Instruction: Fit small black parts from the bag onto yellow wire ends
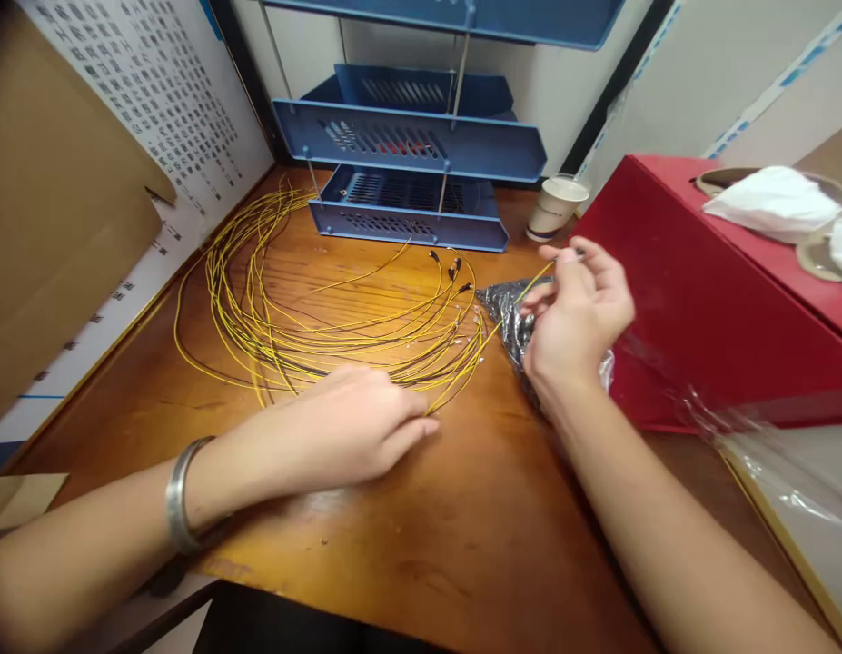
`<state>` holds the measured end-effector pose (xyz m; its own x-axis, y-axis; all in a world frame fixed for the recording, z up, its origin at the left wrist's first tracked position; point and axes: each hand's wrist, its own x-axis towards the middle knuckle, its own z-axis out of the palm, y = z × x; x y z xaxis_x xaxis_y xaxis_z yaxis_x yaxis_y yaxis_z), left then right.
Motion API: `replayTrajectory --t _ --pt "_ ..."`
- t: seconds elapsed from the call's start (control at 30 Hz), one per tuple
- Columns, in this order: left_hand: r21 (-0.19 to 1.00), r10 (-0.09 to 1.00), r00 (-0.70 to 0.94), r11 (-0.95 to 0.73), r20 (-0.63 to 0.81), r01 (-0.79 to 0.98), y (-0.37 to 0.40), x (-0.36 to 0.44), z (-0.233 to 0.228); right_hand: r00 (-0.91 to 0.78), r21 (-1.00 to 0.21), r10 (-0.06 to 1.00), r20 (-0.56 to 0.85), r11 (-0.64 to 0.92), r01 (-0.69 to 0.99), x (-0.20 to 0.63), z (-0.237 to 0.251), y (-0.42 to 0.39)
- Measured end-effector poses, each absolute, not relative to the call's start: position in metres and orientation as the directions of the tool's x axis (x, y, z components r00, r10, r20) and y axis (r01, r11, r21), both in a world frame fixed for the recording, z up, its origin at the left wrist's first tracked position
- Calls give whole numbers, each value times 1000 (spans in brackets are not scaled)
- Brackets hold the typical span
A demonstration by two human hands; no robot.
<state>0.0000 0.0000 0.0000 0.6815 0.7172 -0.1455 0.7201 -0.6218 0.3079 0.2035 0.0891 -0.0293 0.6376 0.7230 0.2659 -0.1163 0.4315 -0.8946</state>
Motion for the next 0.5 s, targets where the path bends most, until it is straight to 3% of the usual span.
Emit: replayTrajectory --t 0.1,0.2,0.27,0.37,0.5 --pt "216 707 660 -624 -252 751 -12 -19 15 703 -880 632 326 474 -18 231 -2 97" --pt "98 777 572 -568 -265 817 -3 -45 21 649 -870 638 414 487 77 248 18 99" --pt "16 881 438 -442 -178 897 17 -57 18 571 -894 707 417 432 118 248 25 100" --pt "-1 979 204 -204 -17 979 57 -57 7 429 -936 833 348 289 200 232 25 105" --pt "-76 985 142 -150 -97 986 101 -29 -9 306 -952 935 177 83 294 207 13 118"
